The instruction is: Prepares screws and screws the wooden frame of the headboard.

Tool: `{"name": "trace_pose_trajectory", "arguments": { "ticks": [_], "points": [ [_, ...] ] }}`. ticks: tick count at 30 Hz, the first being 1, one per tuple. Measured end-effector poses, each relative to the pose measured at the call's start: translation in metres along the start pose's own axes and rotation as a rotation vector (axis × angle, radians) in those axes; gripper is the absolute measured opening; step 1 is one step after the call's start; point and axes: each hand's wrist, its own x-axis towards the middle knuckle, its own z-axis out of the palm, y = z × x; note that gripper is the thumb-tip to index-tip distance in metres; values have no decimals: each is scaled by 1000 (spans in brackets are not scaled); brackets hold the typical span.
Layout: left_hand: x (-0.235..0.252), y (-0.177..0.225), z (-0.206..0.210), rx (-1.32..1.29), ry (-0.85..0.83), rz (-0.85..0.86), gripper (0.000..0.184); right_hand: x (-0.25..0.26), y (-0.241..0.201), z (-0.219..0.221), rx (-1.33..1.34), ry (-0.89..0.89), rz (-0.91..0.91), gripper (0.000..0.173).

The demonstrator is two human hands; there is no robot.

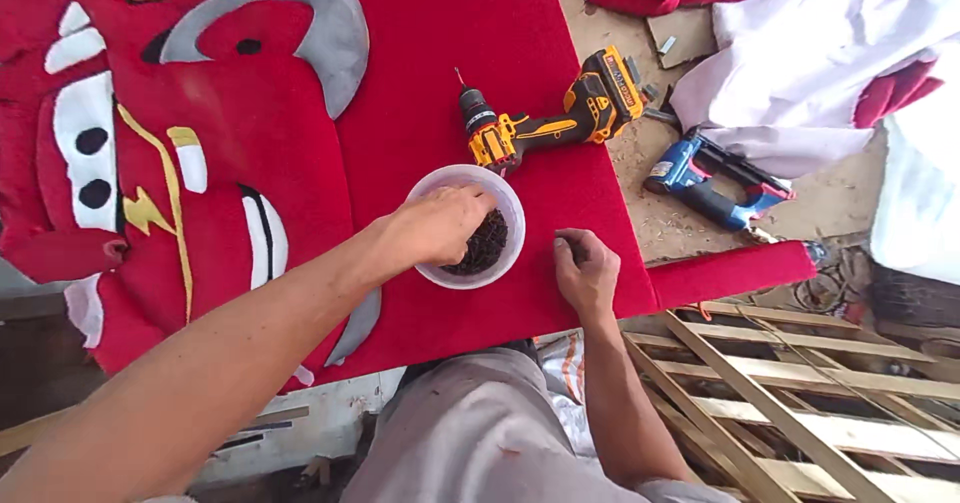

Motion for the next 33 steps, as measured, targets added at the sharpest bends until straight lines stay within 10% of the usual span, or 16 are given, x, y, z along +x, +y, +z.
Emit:
{"name": "trace_pose_trajectory", "arguments": {
  "ticks": [10,17,23,33],
  "points": [
    [6,15,15,-145,78,-82,41,85,-51,-8,-216,20,-311,23],
    [-2,22,17,3,92,-3,38,187,-63,27,-711,-549,-292,89],
    [-8,30,9,41,99,-150,24,205,-46,42,-752,-532,-372,72],
    [-77,-6,-18,-1017,661,-104,13,200,-85,-17,-692,-444,-227,58]
  ]
}}
